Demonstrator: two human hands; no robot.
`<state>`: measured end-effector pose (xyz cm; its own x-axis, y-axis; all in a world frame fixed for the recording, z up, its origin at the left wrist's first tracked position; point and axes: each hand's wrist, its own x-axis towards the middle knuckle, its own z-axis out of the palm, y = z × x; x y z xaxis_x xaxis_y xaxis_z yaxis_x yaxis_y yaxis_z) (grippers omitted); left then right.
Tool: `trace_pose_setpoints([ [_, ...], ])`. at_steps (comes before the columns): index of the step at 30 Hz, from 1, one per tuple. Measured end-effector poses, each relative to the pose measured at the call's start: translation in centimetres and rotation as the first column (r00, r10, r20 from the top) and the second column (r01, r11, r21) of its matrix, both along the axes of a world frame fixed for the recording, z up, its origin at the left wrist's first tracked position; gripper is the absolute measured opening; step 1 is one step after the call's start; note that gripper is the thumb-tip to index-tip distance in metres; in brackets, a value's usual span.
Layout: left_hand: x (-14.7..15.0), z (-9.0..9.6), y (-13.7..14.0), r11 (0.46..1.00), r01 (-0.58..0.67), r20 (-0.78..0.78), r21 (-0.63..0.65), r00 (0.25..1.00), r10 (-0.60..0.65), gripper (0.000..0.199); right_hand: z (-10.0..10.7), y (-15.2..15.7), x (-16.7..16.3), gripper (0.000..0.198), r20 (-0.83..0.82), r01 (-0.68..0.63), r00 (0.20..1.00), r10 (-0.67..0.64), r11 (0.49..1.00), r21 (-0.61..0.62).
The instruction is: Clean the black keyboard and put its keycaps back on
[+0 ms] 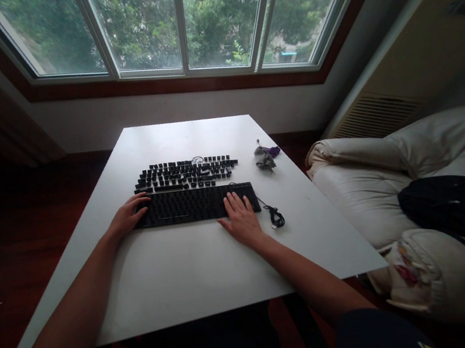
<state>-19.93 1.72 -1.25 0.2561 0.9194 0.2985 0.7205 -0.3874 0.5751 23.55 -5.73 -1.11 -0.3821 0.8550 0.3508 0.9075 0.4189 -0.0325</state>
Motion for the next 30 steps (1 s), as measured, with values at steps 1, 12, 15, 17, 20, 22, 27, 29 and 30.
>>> trace_pose_setpoints([
  [1,0.0,0.0,0.0,1.0,0.0,-0.001,-0.003,1.0,0.0,0.038,0.0,0.0,0.0,0.072,-0.001,0.012,1.0,-0.012,1.0,0.002],
  [12,0.1,0.2,-0.1,1.0,0.003,-0.003,-0.002,1.0,-0.003,0.038,2.2,-0.5,0.2,0.032,-0.182,-0.033,0.982,0.05,0.995,0.094],
  [15,0.0,0.1,0.0,1.0,0.0,-0.01,-0.001,1.0,-0.001,0.039,2.4,-0.5,0.3,0.026,-0.221,-0.033,0.974,0.053,0.995,0.091],
  [17,0.0,0.0,0.1,1.0,-0.003,-0.009,-0.002,1.0,0.003,0.039,2.4,-0.5,0.4,0.025,-0.231,-0.033,0.971,0.055,0.994,0.1],
  [20,0.0,0.0,0.1,1.0,-0.005,-0.003,-0.004,1.0,0.005,0.039,2.5,-0.6,0.3,0.025,-0.226,-0.038,0.972,0.057,0.995,0.091],
  [22,0.0,0.1,0.0,1.0,-0.003,-0.002,-0.004,1.0,0.003,0.039,2.5,-0.6,0.3,0.026,-0.22,-0.034,0.974,0.052,0.996,0.084],
  [27,0.0,0.1,-0.1,1.0,-0.004,-0.001,-0.004,1.0,0.004,0.038,2.6,-0.7,0.2,0.027,-0.199,-0.038,0.978,0.056,0.995,0.093],
  [29,0.0,0.1,0.0,1.0,-0.006,0.002,-0.003,1.0,0.006,0.038,2.6,-0.7,0.2,0.027,-0.196,-0.042,0.979,0.061,0.994,0.097],
  [30,0.0,0.1,0.0,1.0,-0.007,0.004,-0.002,1.0,0.007,0.038,2.6,-0.7,0.2,0.027,-0.194,-0.04,0.979,0.059,0.994,0.098],
])
